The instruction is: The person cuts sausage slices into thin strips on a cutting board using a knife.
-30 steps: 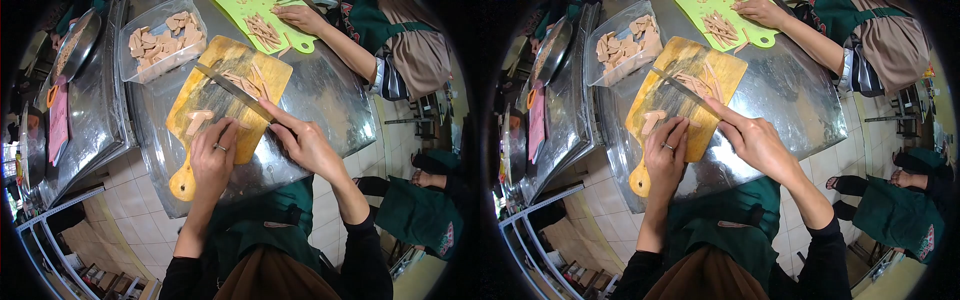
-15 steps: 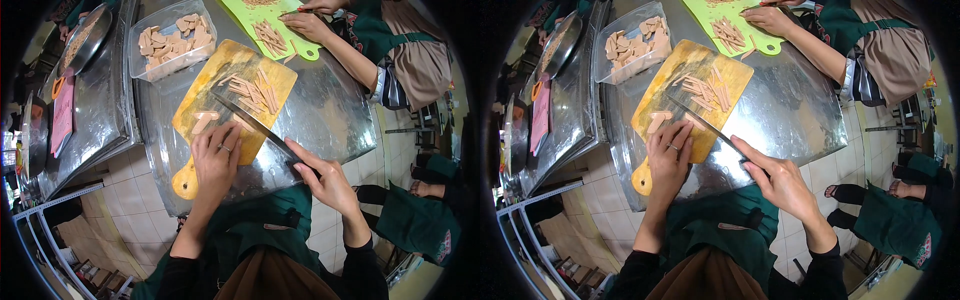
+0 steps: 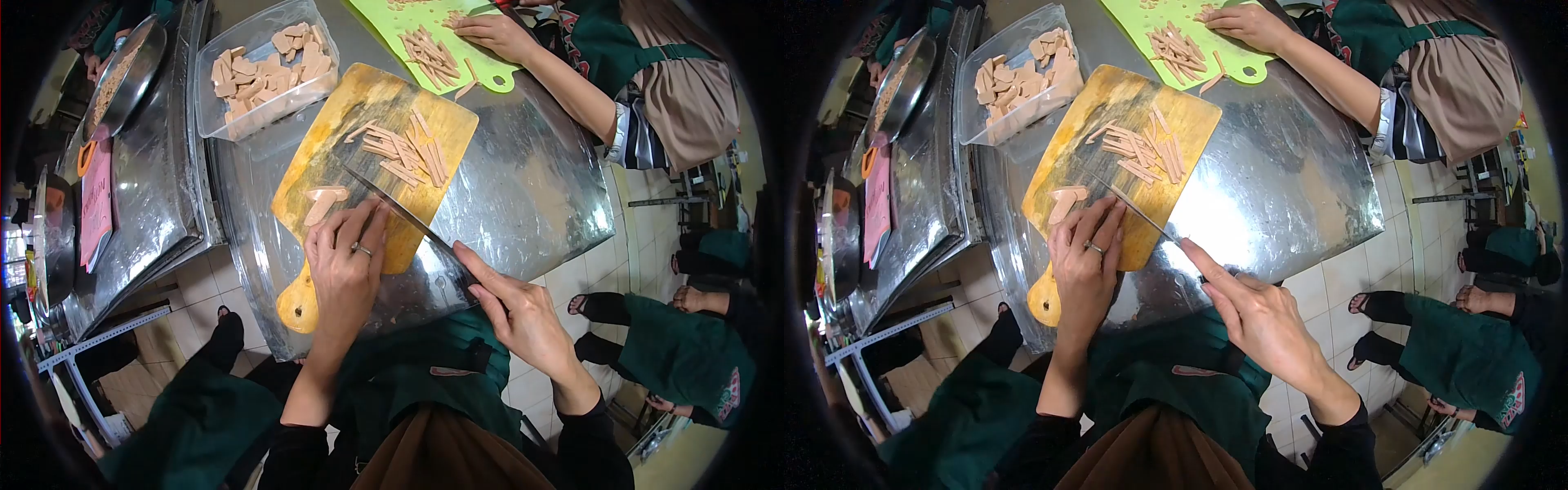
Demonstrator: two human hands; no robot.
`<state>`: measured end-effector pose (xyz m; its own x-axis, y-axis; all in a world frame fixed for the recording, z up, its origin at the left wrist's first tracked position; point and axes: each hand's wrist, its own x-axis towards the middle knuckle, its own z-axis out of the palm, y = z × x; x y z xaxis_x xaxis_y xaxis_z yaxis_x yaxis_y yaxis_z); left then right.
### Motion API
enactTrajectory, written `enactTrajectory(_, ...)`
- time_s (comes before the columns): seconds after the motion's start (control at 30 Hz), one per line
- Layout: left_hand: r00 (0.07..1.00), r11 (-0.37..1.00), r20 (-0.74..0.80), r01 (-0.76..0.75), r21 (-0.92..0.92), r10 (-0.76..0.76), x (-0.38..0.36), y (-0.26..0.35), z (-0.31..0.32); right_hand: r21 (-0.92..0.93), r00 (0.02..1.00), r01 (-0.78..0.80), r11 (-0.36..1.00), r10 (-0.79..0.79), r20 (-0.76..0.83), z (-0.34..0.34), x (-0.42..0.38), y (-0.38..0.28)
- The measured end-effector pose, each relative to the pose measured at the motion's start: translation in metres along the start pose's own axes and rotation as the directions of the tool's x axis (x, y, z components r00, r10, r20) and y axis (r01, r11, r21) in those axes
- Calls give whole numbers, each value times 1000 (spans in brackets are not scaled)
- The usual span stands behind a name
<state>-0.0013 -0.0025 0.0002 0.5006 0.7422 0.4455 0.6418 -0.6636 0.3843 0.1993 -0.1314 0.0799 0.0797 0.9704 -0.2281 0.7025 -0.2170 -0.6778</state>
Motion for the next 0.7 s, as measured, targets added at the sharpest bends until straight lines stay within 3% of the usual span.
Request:
enactTrajectory(0.2,998,999,56,25,25,-26,3,4,-4,-128,998,52,990,-57,-34,6,-4,-2)
enactTrajectory(0.7,991,998,121,55,32,-58,7,5,-8,-145,1000,15,989,-14,5,-2,-2,-5)
